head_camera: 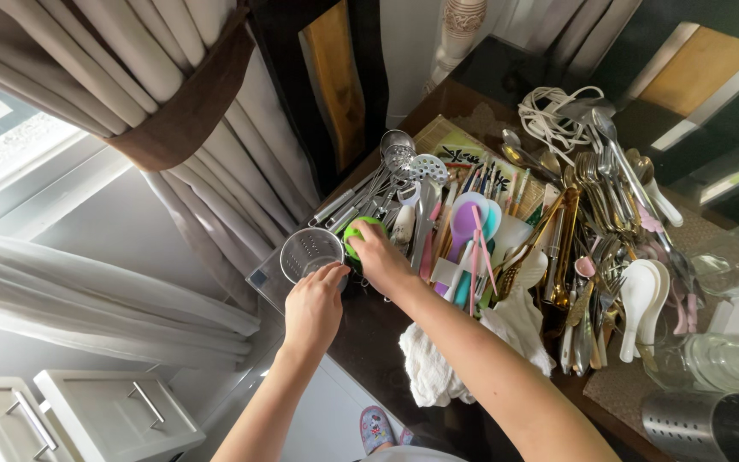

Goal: The person wipes various kitchen utensils including a metal utensil holder, a whisk, and a ladle with a white cloth.

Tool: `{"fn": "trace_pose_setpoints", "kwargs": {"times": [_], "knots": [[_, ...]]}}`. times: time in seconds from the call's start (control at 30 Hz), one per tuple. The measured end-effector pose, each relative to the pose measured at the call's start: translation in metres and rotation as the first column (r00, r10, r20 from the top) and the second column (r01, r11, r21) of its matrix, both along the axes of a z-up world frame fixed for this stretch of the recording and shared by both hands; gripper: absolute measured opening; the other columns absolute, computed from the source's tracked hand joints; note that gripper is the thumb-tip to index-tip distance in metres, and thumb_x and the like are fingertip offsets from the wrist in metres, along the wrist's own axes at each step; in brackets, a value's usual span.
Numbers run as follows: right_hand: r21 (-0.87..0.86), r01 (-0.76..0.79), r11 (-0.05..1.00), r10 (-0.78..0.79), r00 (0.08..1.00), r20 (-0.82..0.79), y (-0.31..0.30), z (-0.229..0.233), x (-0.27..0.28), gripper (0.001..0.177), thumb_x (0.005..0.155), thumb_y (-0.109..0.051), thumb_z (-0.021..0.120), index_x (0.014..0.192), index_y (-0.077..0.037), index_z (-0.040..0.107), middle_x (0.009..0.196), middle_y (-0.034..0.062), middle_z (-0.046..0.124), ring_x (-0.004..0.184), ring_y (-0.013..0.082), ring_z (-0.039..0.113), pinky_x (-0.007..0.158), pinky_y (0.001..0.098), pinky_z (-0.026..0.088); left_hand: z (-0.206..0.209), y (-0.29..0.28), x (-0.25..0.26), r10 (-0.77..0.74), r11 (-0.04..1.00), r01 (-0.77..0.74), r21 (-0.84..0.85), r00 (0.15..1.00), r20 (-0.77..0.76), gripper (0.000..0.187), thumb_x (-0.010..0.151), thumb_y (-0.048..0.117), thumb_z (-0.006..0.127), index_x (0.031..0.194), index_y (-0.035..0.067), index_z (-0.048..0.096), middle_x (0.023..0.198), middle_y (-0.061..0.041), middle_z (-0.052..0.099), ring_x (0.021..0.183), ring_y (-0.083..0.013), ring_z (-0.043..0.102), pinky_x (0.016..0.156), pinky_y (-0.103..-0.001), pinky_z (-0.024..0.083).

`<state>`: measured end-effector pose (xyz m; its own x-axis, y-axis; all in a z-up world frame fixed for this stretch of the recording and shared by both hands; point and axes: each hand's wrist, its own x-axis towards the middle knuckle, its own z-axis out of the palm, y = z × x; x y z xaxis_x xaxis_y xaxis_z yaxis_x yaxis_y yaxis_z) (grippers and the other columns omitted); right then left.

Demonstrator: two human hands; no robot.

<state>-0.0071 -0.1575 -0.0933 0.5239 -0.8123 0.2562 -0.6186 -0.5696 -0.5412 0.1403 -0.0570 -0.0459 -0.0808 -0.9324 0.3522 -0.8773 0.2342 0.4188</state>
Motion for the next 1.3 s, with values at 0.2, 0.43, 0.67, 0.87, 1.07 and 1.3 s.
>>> {"fn": "trace_pose_setpoints", "kwargs": {"times": [0.2,0.43,0.67,0.87,1.07,1.3], "knots": [[-0.124,0.026,0.992,-0.006,0.986,0.165,0.006,0.012,-0.037,0.031,0.083,0.015,0.059,0.109,0.002,0.07,0.122,0.0128,0.066,0.116,0.0328,0.064,0.1,0.0386,0.054,0.022,-0.009,-0.014,0.066,0.997,-0.068,-0.027,0.995,-0.069,0.028,0.091,0.02,0.073,0.111,0.004,0.061,0.099,-0.01,0.071,0.09,-0.0287,0.067,0.081,-0.043,0.051],[-0.15,0.124,0.981,-0.05,0.904,0.425,0.011,0.034,-0.098,0.034,0.088,0.006,0.062,0.122,0.002,0.065,0.124,0.017,0.065,0.106,0.0282,0.071,0.088,0.0333,0.063,0.035,-0.025,-0.047,-0.033,0.979,0.008,-0.203,0.992,-0.121,0.037,0.09,0.016,0.071,0.123,0.003,0.06,0.105,-0.014,0.066,0.097,-0.0335,0.063,0.084,-0.045,0.05],[-0.085,0.467,0.88,-0.402,0.829,0.389,0.004,0.04,-0.18,0.022,0.094,-0.005,0.074,0.116,-0.004,0.07,0.106,0.008,0.075,0.076,0.0171,0.071,0.066,0.0228,0.058,-0.01,-0.055,-0.085,-0.092,0.993,0.11,0.031,0.927,-0.363,0.044,0.088,0.012,0.068,0.129,0.001,0.058,0.118,-0.02,0.062,0.109,-0.0402,0.06,0.093,-0.046,0.049],[-0.137,0.64,0.756,-0.546,0.732,0.407,0.016,0.04,-0.234,0.022,0.094,-0.003,0.071,0.116,-0.002,0.071,0.106,0.0141,0.073,0.071,0.0202,0.067,0.06,0.0297,0.054,-0.071,-0.1,-0.087,-0.064,0.995,0.082,0.064,0.968,-0.243,0.057,0.085,0.014,0.067,0.136,-0.004,0.05,0.137,-0.03,0.049,0.13,-0.0489,0.045,0.11,-0.053,0.039],[-0.321,0.7,0.638,-0.643,0.713,0.28,0.021,0.019,-0.256,0.022,0.096,0.0,0.067,0.118,-0.002,0.07,0.11,0.014,0.072,0.104,0.0312,0.064,0.089,0.0415,0.054,-0.101,-0.138,-0.079,0.152,0.98,-0.13,0.15,0.978,-0.147,0.079,0.087,0.021,0.066,0.15,-0.009,0.031,0.156,-0.039,0.022,0.148,-0.0531,0.017,0.12,-0.058,0.018],[-0.364,0.761,0.536,-0.805,0.591,0.049,0.019,0.002,-0.257,0.035,0.084,0.002,0.068,0.116,-0.011,0.072,0.129,0.0077,0.064,0.127,0.0299,0.049,0.109,0.0477,0.037,-0.135,-0.18,-0.08,0.451,0.835,-0.44,0.33,0.891,0.047,0.087,0.095,0.045,0.05,0.159,-0.005,0.018,0.166,-0.031,0.007,0.155,-0.043,0.004,0.124,-0.052,0.005]]}}
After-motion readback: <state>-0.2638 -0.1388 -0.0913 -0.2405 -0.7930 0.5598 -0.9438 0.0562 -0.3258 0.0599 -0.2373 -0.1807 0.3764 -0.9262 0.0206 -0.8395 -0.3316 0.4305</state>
